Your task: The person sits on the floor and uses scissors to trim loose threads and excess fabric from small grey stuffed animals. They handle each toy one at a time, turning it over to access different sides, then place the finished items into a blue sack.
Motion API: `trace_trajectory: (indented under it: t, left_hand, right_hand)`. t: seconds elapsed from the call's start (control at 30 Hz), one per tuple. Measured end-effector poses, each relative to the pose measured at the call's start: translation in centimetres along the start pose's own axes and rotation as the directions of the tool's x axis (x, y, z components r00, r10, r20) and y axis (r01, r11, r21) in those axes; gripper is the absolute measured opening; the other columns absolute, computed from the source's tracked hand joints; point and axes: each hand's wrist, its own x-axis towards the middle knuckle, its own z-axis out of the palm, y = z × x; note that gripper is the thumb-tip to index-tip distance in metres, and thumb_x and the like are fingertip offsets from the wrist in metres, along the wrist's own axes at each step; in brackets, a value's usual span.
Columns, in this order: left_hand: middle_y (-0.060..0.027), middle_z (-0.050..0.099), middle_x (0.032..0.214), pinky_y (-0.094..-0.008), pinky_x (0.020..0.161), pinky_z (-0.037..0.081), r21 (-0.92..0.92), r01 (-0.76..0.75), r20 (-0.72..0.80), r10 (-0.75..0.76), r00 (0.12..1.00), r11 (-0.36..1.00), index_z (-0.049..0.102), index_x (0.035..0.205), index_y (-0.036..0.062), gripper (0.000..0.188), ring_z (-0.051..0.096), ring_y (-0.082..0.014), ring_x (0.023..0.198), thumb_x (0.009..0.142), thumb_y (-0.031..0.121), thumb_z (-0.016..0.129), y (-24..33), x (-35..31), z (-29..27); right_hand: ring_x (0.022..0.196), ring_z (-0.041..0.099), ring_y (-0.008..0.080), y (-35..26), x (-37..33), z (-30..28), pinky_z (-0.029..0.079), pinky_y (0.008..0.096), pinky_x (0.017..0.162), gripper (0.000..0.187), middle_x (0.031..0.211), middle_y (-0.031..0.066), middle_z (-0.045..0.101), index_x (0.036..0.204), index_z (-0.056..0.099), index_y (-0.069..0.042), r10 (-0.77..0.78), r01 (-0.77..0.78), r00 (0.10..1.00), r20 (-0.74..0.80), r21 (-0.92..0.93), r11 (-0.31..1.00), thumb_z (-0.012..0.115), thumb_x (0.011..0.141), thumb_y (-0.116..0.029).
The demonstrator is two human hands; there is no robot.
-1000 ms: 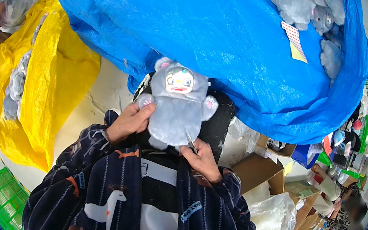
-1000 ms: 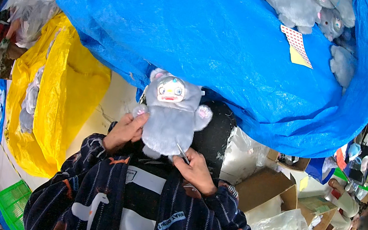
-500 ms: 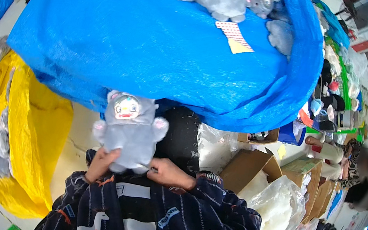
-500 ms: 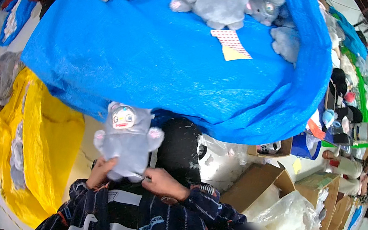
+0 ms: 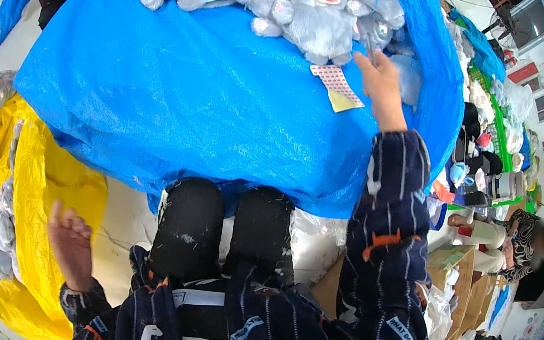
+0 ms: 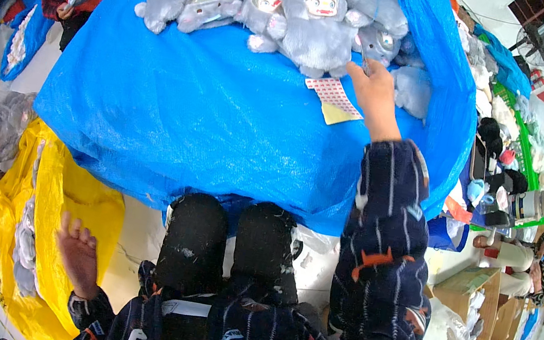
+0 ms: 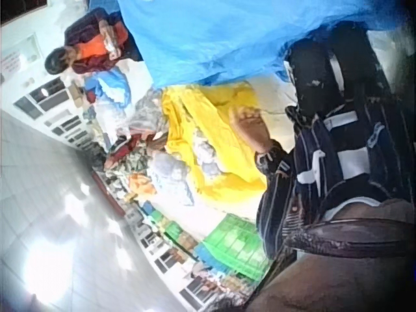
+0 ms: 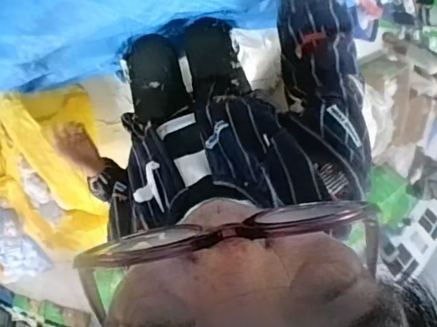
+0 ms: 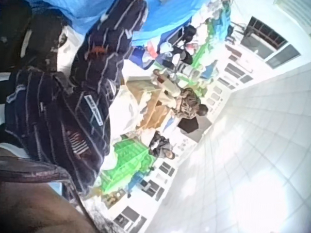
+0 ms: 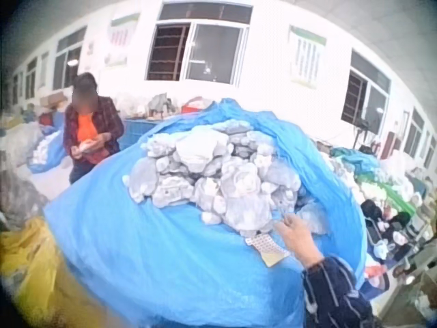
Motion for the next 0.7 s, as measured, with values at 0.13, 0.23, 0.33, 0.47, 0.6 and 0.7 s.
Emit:
trace_trajectory:
  t: [0.13,0.23,0.33,0.47,0.6,0.7]
  left_hand:
    - [-0.0009,0.051,0.083,-0.0276,0.068,0.04,0.113,0.118,0.036,-0.122,0.992,0.987,0.051,0.112,0.0072,0.023,0.047,-0.013,0.074,0.097,0.024,0.045,-3.8,-0.2,4.8]
    - [-0.006,0.054,0.085,-0.0297,0.069,0.046,0.154,0.181,0.149,-0.204,0.968,0.971,0.051,0.108,0.003,0.02,0.053,-0.0157,0.079,0.095,0.019,0.048,-5.3,0.0,7.0]
    - [-0.0131,0.058,0.101,-0.034,0.077,0.048,0.208,0.294,0.254,-0.342,0.905,0.933,0.049,0.117,0.0,0.033,0.058,-0.0206,0.091,0.095,0.025,0.049,-6.9,0.6,8.3]
    - [-0.0147,0.05,0.126,-0.0389,0.091,0.044,0.128,0.395,0.452,-0.408,0.793,0.91,0.026,0.14,0.0024,0.063,0.051,-0.024,0.112,0.093,0.034,0.052,-7.8,2.1,12.7]
    - [-0.0101,0.051,0.126,-0.0365,0.093,0.045,0.07,0.595,0.204,-0.595,0.777,0.801,0.037,0.134,0.0032,0.051,0.053,-0.0219,0.113,0.089,0.012,0.058,-9.1,1.3,13.5]
    - [-0.0072,0.057,0.117,-0.0304,0.09,0.045,0.359,0.414,0.243,-0.512,0.824,0.836,0.048,0.124,0.0019,0.043,0.055,-0.0155,0.106,0.085,0.01,0.065,-10.7,0.1,10.6]
  right_hand:
    - [0.047,0.042,0.0085,-0.5,2.6,2.2,0.027,0.0255,0.038,0.023,0.059,0.0014,0.051,0.083,0.062,0.002,0.255,-0.305,0.938,0.234,0.213,0.928,0.069,0.076,-0.018]
    - [0.045,0.038,0.0077,-1.4,2.8,3.0,0.026,0.0254,0.039,0.017,0.056,-0.0023,0.045,0.078,0.058,-0.003,0.217,-0.409,0.894,0.392,0.516,0.753,0.068,0.078,-0.016]
    - [0.044,0.034,0.0062,-6.8,-2.2,2.9,0.025,0.0221,0.04,0.015,0.056,-0.0047,0.042,0.077,0.054,-0.007,0.081,-0.414,0.886,0.457,0.697,0.586,0.066,0.081,-0.015]
    - [0.06,0.048,0.0081,-9.6,-14.5,1.9,0.037,0.0216,0.053,0.016,0.071,-0.0004,0.054,0.089,0.059,-0.003,0.126,-0.439,0.837,0.533,0.516,0.735,0.065,0.083,-0.016]
    - [0.064,0.058,0.0117,-5.5,-26.4,2.2,0.047,0.0264,0.057,0.018,0.073,0.0038,0.061,0.091,0.06,-0.001,-0.11,-0.107,0.811,0.575,0.33,0.938,0.068,0.08,-0.013]
    - [0.066,0.059,0.0101,-1.9,-30.0,2.4,0.048,0.0268,0.061,0.015,0.073,0.0087,0.061,0.087,0.061,-0.001,-0.198,0.092,0.782,0.591,0.205,0.974,0.069,0.079,-0.01]
